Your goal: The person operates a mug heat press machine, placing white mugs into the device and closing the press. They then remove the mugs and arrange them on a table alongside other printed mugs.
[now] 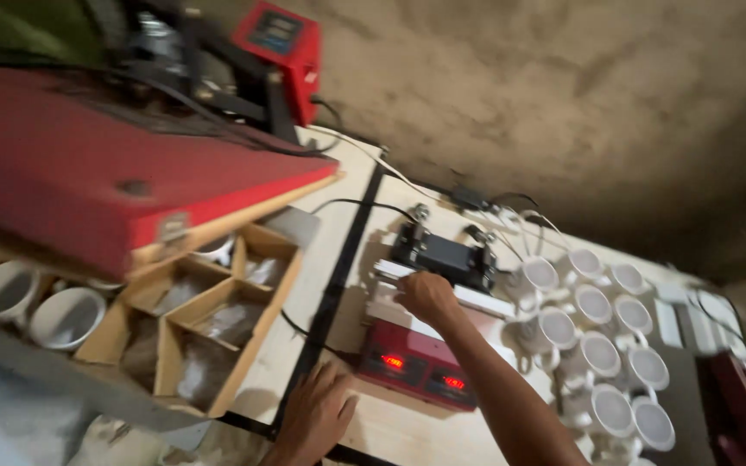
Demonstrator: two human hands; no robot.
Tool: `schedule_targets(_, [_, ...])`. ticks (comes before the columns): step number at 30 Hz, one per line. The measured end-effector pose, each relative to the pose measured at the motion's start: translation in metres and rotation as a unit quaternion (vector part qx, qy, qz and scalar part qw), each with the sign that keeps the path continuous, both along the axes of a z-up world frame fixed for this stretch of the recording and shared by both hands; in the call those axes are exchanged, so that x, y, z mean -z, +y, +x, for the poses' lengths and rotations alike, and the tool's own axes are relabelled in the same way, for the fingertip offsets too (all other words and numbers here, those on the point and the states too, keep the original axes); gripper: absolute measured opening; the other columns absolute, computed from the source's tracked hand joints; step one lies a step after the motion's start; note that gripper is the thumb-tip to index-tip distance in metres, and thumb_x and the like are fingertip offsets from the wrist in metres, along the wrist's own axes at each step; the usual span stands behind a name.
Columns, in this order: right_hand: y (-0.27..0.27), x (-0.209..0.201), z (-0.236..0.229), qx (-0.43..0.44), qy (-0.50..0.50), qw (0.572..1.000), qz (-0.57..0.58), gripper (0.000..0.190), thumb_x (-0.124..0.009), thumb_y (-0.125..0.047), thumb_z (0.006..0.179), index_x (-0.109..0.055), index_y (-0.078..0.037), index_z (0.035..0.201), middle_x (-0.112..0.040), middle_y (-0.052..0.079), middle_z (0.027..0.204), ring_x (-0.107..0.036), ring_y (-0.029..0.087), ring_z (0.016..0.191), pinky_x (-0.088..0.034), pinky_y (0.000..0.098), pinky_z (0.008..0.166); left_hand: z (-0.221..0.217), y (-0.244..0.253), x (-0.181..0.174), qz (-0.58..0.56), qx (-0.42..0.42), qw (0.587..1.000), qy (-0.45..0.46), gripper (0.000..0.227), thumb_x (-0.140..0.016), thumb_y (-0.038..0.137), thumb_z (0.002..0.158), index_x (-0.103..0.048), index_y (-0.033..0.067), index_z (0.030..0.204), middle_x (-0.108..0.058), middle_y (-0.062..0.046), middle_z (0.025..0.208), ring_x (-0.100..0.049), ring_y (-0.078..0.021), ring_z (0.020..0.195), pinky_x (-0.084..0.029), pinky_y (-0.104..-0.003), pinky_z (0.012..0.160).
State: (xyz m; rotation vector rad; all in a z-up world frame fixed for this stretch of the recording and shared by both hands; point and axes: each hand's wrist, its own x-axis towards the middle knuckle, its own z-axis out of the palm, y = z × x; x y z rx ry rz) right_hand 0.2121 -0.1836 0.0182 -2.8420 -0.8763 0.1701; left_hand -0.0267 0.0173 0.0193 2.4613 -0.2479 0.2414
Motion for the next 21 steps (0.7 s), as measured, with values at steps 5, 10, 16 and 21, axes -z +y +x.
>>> schedule_targets(5, [0.030, -0.013, -0.004, -0.001, 0.018, 0.998, 0.053, 0.026, -0.072, -0.035, 0.087, -0.076, -0.010, 0.091, -0.074, 0.017, 0.082, -0.071, 0.039, 0.079, -0.056, 0.0512, 0.070, -0.024, 0.027, 0.022, -0.056, -0.041, 0.990, 0.125, 0.021, -0.075, 0.021, 0.085, -0.066, 0.0060, 0.097, -0.060, -0.013, 0.098, -0.059, -0.0337, 0.100, -0.050, -0.046, 0.085])
schedule_targets(10, [0.080, 0.016, 0.029, 0.034, 0.016, 0.994, 0.104, 0.031, -0.065, -0.033, 0.094, -0.073, -0.004, 0.087, -0.070, 0.022, 0.077, -0.070, 0.040, 0.073, -0.057, 0.0504, 0.066, -0.018, 0.023, -0.001, -0.049, -0.053, 0.997, -0.025, 0.019, -0.077, 0.020, 0.082, -0.068, 0.0074, 0.094, -0.062, -0.012, 0.096, -0.060, -0.0362, 0.097, -0.050, -0.047, 0.083])
schedule_targets(16, [0.104, 0.042, 0.051, 0.144, 0.022, 0.952, 0.269, 0.034, -0.064, -0.027, 0.097, -0.067, 0.002, 0.080, -0.067, 0.021, 0.069, -0.068, 0.033, 0.061, -0.055, 0.0430, 0.060, -0.023, 0.034, -0.004, -0.059, -0.051, 0.996, 0.030, 0.021, -0.078, 0.021, 0.083, -0.069, 0.0077, 0.097, -0.061, -0.012, 0.094, -0.062, -0.0342, 0.096, -0.050, -0.046, 0.081])
schedule_targets(21, [0.075, -0.026, -0.014, 0.228, -0.029, 0.900, 0.371, 0.031, -0.065, -0.025, 0.099, -0.060, 0.002, 0.086, -0.067, 0.018, 0.068, -0.069, 0.028, 0.060, -0.053, 0.0401, 0.056, -0.015, 0.035, 0.011, -0.057, -0.010, 0.998, -0.025, 0.019, -0.079, 0.022, 0.081, -0.070, 0.0096, 0.093, -0.063, -0.010, 0.089, -0.064, -0.0332, 0.091, -0.052, -0.046, 0.078])
